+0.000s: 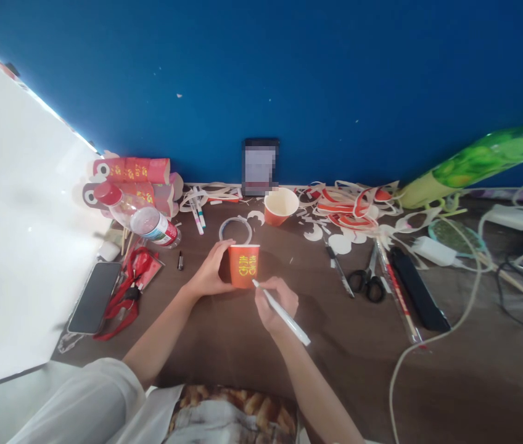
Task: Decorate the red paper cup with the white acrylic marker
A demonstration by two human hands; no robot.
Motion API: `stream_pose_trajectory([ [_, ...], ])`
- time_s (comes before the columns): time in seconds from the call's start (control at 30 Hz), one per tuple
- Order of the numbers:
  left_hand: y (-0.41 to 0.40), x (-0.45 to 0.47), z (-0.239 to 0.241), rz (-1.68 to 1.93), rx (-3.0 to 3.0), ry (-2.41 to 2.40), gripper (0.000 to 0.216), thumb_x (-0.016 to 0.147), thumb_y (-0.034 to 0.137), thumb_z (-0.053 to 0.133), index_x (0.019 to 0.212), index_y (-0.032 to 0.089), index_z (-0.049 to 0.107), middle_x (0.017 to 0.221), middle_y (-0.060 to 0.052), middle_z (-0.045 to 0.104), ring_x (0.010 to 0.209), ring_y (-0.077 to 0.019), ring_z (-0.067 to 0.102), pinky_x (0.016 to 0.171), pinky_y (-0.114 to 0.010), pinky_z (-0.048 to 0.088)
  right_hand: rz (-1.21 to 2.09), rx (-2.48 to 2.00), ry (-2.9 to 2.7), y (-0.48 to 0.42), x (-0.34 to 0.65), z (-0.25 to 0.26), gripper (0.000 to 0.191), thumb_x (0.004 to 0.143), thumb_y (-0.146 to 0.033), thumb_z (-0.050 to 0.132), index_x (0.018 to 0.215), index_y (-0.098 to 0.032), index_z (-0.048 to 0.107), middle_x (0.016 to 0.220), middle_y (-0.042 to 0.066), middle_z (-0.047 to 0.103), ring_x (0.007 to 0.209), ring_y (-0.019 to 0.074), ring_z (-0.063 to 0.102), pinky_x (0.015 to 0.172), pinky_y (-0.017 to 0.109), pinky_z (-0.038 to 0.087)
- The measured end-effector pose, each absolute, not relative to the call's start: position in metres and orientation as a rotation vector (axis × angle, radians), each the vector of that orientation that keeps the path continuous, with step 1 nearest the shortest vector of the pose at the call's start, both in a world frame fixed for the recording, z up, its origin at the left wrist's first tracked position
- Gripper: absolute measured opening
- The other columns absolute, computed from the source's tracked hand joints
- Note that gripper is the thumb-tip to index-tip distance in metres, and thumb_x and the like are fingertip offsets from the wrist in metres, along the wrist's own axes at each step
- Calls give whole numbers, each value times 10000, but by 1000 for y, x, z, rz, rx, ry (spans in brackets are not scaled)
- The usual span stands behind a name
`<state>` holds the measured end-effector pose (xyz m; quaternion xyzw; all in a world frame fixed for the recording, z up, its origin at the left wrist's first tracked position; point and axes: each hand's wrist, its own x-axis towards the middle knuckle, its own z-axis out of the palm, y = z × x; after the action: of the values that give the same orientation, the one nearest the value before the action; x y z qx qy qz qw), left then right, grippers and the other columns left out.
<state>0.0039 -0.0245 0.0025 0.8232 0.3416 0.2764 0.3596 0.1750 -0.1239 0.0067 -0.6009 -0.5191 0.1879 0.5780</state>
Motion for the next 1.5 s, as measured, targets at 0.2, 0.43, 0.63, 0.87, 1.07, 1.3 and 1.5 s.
stream_pose_trajectory([
  [0.2, -24, 4, 3, 706, 2115, 889, 995, 576, 413, 822, 1380, 188, 280, 1386, -170, 390, 1337, -330, 380, 1127, -517, 360, 444, -1396, -1220, -124, 176, 8, 85, 757, -220, 606, 704, -156, 586, 640, 3, 576, 500, 60, 504, 460, 161, 405],
  [0.43, -25, 4, 2, 706, 2114, 894, 1007, 565, 409, 829, 1379, 187, 278, 1382, -168, 397, 1339, -330, 381, 1133, -514, 355, 473, -1394, -1196, -124, 176, 5, 89, 757, -218, 604, 698, -158, 571, 628, -6, 563, 496, 59, 489, 461, 163, 385],
  [0.63, -24, 4, 3, 662, 2129, 905, 1018, 578, 426, 815, 1390, 193, 247, 1425, -167, 384, 1379, -330, 349, 1165, -515, 308, 510, -1383, -1156, -125, 178, 2, 119, 759, -237, 612, 691, -153, 564, 639, 1, 558, 522, 66, 496, 477, 173, 388],
  [0.87, -24, 5, 8, 558, 2189, 945, 1036, 595, 434, 802, 1407, 196, 204, 1443, -169, 406, 1418, -325, 307, 1213, -576, 108, 575, -1303, -1113, -124, 179, -5, 162, 785, -258, 574, 675, -153, 519, 601, -5, 508, 527, 74, 474, 481, 188, 374],
  [1.07, -23, 5, 8, 556, 2193, 951, 1028, 591, 434, 806, 1397, 186, 218, 1446, -172, 407, 1424, -316, 299, 1216, -565, 113, 632, -1250, -1159, -124, 178, -5, 124, 762, -207, 590, 665, -155, 532, 558, -24, 475, 507, 63, 439, 479, 182, 347],
  [1.3, -23, 6, 10, 557, 2184, 947, 1021, 591, 434, 806, 1391, 177, 227, 1439, -180, 413, 1423, -322, 299, 1215, -568, 129, 630, -1256, -1132, -125, 179, -10, 128, 756, -216, 593, 660, -154, 537, 560, -23, 473, 515, 68, 443, 492, 189, 345],
  [1.5, -23, 6, 10, 557, 2183, 947, 1027, 581, 417, 816, 1386, 181, 223, 1434, -178, 420, 1423, -317, 302, 1214, -566, 131, 657, -1245, -1100, -127, 181, -14, 128, 742, -221, 610, 653, -152, 549, 566, -20, 478, 525, 73, 449, 501, 198, 352],
])
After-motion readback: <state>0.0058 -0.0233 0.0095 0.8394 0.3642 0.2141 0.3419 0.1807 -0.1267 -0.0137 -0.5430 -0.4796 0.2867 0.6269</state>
